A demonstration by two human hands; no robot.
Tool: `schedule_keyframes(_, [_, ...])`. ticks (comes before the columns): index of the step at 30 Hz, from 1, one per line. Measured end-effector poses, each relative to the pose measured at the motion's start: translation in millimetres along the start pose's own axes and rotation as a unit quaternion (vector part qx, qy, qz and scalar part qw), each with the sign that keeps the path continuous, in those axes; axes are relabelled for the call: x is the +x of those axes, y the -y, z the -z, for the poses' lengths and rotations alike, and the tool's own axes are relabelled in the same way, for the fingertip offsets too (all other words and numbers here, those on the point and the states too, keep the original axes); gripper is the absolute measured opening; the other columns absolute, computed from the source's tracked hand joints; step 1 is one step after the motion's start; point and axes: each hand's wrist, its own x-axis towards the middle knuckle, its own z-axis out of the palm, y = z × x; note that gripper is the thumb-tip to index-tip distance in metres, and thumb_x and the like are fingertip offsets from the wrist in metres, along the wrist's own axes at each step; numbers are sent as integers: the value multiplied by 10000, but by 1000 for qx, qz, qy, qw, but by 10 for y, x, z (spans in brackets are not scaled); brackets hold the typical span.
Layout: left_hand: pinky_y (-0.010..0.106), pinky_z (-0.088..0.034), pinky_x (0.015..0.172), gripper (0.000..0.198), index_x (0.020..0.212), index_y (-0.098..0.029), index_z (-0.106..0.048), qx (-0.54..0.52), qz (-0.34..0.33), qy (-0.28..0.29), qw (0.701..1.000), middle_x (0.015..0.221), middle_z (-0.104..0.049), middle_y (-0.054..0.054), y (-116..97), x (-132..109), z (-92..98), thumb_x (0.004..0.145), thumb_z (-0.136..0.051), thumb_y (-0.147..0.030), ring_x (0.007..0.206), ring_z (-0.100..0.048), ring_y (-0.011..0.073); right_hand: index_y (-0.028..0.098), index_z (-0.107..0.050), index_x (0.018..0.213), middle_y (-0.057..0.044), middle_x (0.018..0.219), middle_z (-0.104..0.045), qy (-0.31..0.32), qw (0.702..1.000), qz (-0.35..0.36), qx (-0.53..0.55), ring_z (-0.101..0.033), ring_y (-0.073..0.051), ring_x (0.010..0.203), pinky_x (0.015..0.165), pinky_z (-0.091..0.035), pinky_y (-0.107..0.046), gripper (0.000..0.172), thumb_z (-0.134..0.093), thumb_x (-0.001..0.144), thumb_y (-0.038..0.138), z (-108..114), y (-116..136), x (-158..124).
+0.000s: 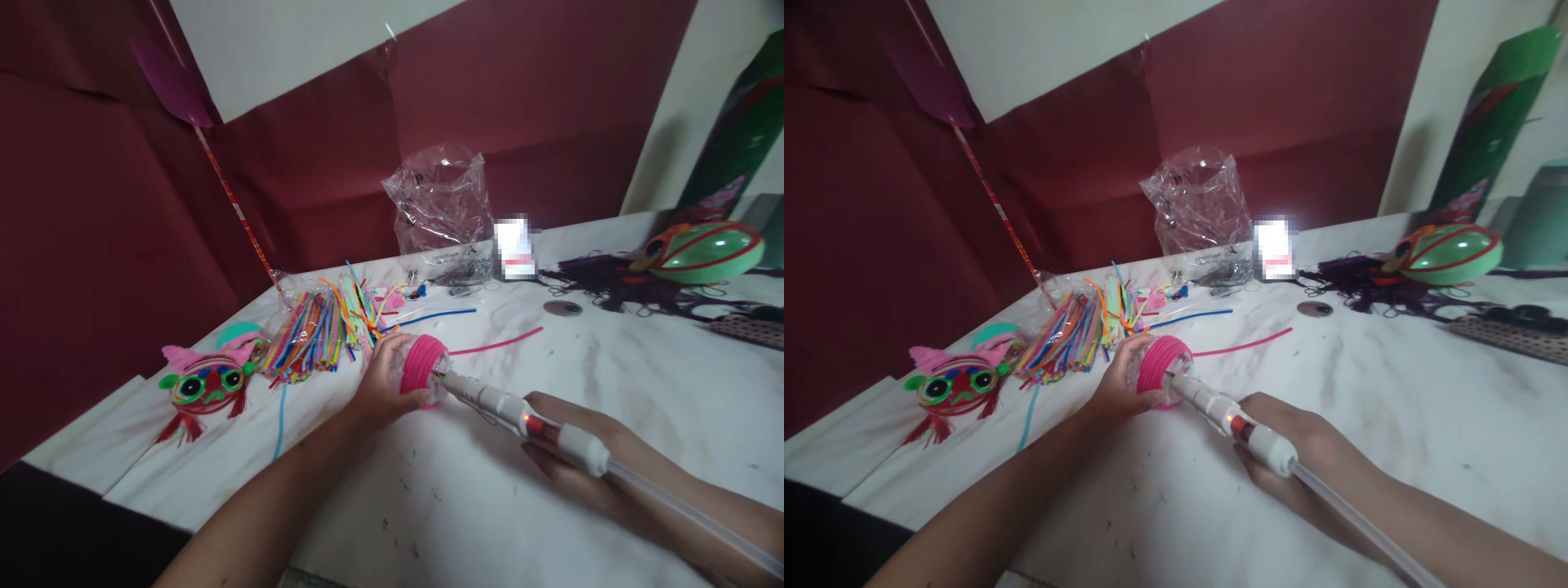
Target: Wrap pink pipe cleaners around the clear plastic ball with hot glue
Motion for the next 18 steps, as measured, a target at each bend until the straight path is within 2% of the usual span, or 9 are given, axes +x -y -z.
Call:
schedule_keyframes(5, [522,-318,1113,819,1255,-211,-505,-19,17,-5,1000,1339,-467,133,-14,-7,-3,561,-827,-504,1277,-443,365,276,-420,682,29,610,-551,22,1000,21,-6,-568,-147,511,517,-480,-251,162,-477,832,250,52,25,9])
schedule_keyframes(10, [528,-335,1102,804,1223,-195,-507,-50,32,-10,998,1313,-468,142,-29,-3,-13,553,-826,-505,1260,-457,369,271,-411,689,-4,708,-617,30,999,42,12,-632,-161,600,573,-505,-266,154,-448,834,234,25,57,0])
schedule_keyframes(18, [510,-376,1080,825,1245,-185,-491,-67,51,-4,996,1329,-466,145,-49,-7,-12,562,-825,-505,1265,-468,371,269,-391,679,14,667,-596,32,999,19,-5,-596,-144,542,516,-473,-250,173,-462,830,227,58,41,4])
